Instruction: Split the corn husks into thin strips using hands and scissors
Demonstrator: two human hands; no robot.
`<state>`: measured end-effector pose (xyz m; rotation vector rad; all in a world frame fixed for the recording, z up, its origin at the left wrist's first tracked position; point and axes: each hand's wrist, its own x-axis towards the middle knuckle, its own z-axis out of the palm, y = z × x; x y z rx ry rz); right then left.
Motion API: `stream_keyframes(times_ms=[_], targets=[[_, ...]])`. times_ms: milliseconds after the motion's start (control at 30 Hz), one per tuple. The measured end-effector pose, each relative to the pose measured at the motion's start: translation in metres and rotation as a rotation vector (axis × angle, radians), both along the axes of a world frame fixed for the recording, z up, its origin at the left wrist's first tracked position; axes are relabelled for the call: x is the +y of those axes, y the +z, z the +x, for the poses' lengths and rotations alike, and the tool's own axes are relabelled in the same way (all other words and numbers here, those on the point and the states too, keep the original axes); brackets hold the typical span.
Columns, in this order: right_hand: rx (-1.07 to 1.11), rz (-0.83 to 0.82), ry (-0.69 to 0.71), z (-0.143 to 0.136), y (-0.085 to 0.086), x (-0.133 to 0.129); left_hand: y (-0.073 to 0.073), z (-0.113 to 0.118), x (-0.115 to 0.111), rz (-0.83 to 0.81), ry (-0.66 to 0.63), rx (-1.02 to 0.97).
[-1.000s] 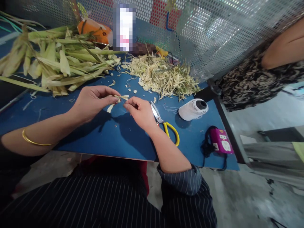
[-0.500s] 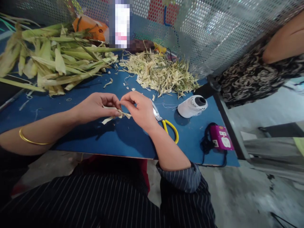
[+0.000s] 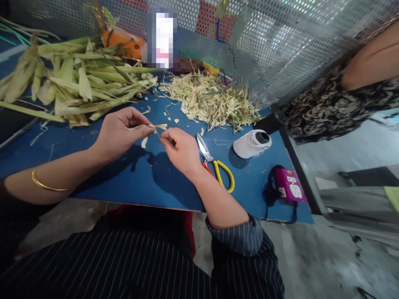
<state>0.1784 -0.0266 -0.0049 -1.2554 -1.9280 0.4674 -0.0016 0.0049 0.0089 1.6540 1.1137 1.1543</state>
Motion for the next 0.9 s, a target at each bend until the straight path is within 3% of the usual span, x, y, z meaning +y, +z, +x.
stream_keyframes(times_ms=[133, 200, 367, 433, 533, 667, 800, 900], targets=[[-0.293, 0.248, -0.009, -0.001, 0.005, -0.005, -0.006, 0.0, 0.0, 0.058, 0.062, 0.103], [-0.34, 0.296, -0.003, 0.0, 0.007, -0.005, -0.009, 0.001, 0.0, 0.059, 0.02, 0.167], [-0.131, 0.168, 0.019, 0.006, 0.007, 0.002, -0.005, 0.001, -0.003, -0.149, -0.358, 0.138], [-0.002, 0.028, 0.034, 0.008, 0.004, 0.006, -0.002, 0.001, -0.004, -0.21, -0.415, 0.102], [0.149, -0.173, 0.02, 0.01, -0.002, 0.012, 0.0, 0.001, -0.003, -0.236, -0.356, 0.014], [0.197, -0.284, -0.012, 0.008, -0.004, 0.011, -0.005, 0.002, 0.001, -0.18, -0.145, -0.1], [0.114, -0.147, 0.014, 0.002, -0.001, 0.002, -0.008, 0.001, 0.005, -0.084, 0.028, -0.024], [-0.056, 0.067, 0.024, 0.001, 0.003, -0.002, -0.008, -0.001, 0.005, -0.02, 0.024, 0.12]])
